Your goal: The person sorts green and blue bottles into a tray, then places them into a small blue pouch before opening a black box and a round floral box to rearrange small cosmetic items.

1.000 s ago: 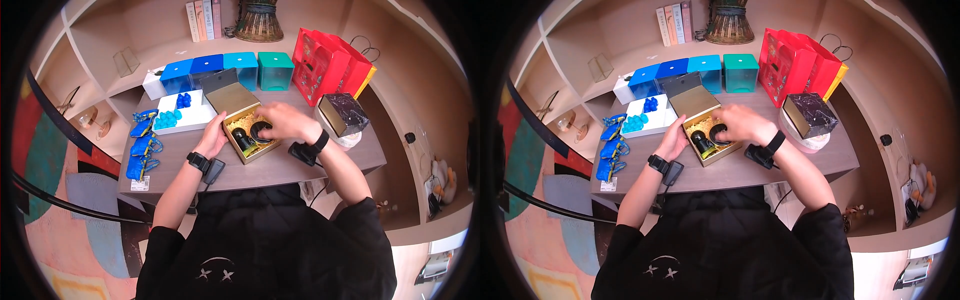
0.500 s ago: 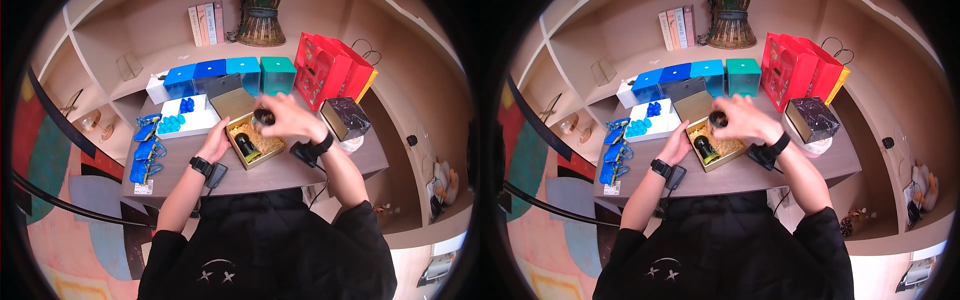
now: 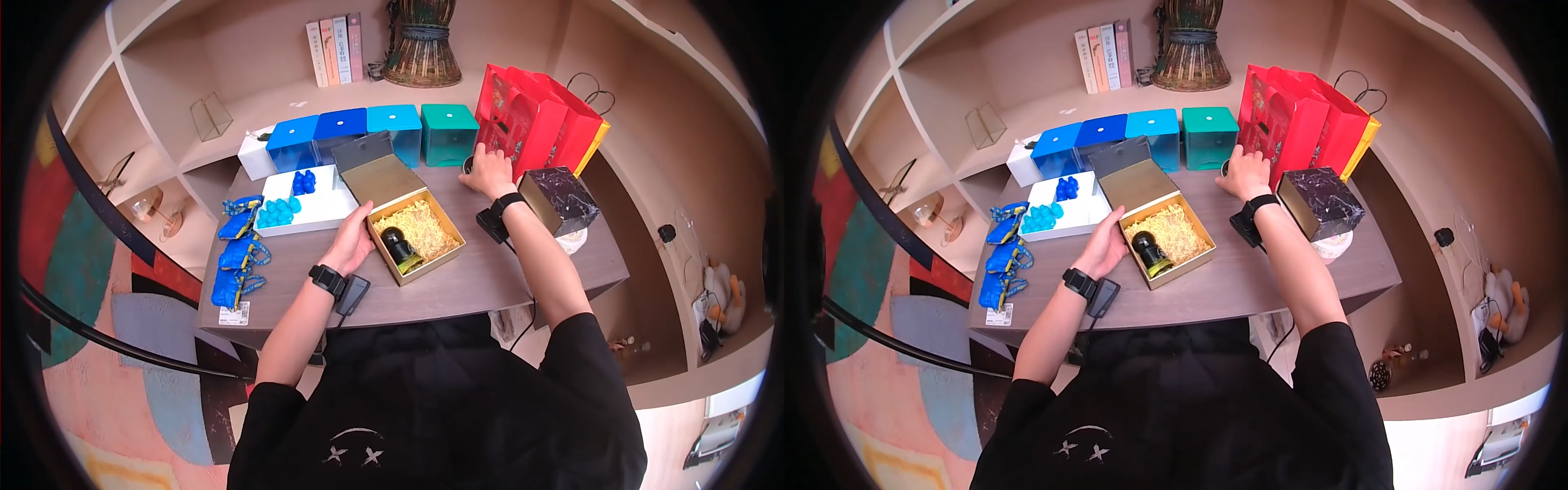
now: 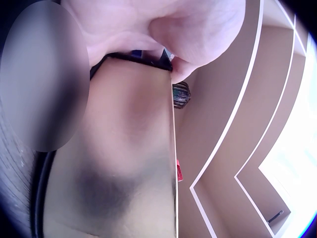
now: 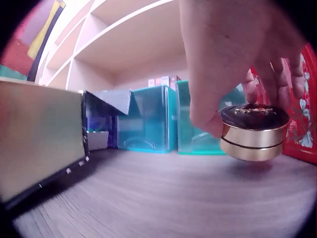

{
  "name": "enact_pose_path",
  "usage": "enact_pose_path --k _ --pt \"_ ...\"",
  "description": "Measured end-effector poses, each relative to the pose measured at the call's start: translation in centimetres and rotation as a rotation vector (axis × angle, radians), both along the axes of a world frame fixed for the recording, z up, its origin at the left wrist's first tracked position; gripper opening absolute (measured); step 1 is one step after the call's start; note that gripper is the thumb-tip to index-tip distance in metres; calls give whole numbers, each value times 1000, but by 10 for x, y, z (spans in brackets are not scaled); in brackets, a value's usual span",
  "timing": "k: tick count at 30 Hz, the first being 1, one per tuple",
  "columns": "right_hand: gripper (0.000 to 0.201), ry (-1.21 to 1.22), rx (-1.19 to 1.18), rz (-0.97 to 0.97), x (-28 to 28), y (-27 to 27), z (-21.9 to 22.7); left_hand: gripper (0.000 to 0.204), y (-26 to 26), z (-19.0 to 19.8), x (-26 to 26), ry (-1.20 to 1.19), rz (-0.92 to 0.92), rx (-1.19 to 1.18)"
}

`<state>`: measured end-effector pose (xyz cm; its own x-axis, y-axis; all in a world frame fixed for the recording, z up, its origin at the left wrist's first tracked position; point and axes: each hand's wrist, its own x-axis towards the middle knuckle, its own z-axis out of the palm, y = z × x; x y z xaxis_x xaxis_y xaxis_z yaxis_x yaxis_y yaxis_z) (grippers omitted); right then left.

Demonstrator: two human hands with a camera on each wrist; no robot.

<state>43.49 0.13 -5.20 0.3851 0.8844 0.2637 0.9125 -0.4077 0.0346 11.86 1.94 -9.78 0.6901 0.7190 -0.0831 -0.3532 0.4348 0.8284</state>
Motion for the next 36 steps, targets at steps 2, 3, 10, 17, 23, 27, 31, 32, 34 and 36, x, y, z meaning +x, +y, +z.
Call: enact_pose_path --k 2,3,10,17,23,27,31,32,34,36 --pt "56 -96 76 5 11 11 -25 50 2 -2 0 -11 -2 -9" --pt "46 -145 114 8 15 12 -31 50 1 -2 0 -11 -2 -13" --pt "21 -98 85 60 15 2 -24 51 4 -6 0 -2 0 -13" --pt "21 -11 20 89 10 -4 -16 54 4 -4 0 3 -13 2" --pt "20 114 428 508 -46 -21 30 53 2 -4 0 16 19 -26" --pt "22 313 46 774 -123 -58 67 51 5 -5 -1 9 -25 25" --pt "44 296 -295 860 -152 -66 33 48 5 -7 -1 -25 -35 22" --pt "46 330 -303 826 -154 -66 28 47 7 -9 0 -12 -11 5" --pt "50 432 -320 802 -150 -55 15 47 12 -15 -1 -23 -12 -10" --pt "52 439 -347 798 -148 -51 16 47 10 -11 -3 -22 -17 -14"
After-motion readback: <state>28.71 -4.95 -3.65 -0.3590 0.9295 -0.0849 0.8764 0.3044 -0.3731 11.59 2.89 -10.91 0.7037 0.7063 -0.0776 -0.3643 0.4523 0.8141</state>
